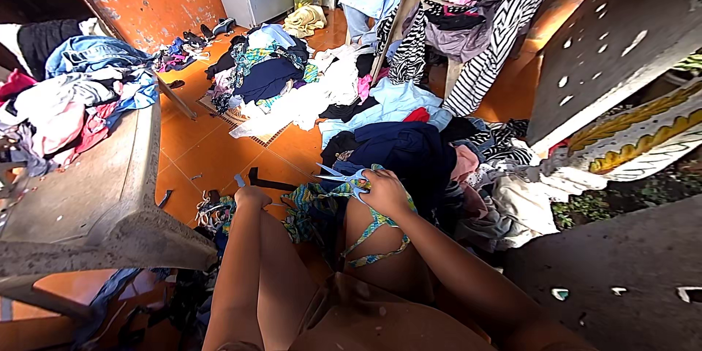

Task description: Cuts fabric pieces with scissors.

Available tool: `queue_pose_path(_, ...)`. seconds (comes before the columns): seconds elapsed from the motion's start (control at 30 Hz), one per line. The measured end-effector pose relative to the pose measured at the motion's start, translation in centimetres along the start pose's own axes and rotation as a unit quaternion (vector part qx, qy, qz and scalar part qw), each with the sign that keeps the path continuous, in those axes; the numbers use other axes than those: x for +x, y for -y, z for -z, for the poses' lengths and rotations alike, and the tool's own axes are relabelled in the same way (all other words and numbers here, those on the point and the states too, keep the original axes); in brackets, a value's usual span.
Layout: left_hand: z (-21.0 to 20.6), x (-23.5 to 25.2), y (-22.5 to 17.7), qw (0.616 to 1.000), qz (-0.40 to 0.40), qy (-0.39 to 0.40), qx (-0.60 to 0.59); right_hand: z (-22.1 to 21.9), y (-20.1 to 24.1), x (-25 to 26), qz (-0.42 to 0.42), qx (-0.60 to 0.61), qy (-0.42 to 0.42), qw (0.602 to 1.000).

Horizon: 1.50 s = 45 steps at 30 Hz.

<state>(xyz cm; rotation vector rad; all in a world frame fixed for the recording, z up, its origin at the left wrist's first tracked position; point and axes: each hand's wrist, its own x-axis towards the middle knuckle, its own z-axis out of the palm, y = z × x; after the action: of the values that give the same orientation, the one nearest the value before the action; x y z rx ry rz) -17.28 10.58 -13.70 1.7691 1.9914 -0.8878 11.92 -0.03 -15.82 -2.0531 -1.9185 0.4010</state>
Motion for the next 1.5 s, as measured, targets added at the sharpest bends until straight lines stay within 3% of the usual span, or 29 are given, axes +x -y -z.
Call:
queue_pose_path(1.37, 0.04, -0.14, 0.08, 1.0, -0.012, 0.01, -0.003, 0.07, 0.1, 0.0, -0.004, -0.001, 0.003, 1.0)
queue_pose_path(1.5, -0.13, -0.04, 0.19, 0.997, -0.071, 0.018, -0.024, 0.0, 0.01, -0.03, -0.002, 0.001, -0.008, 1.0)
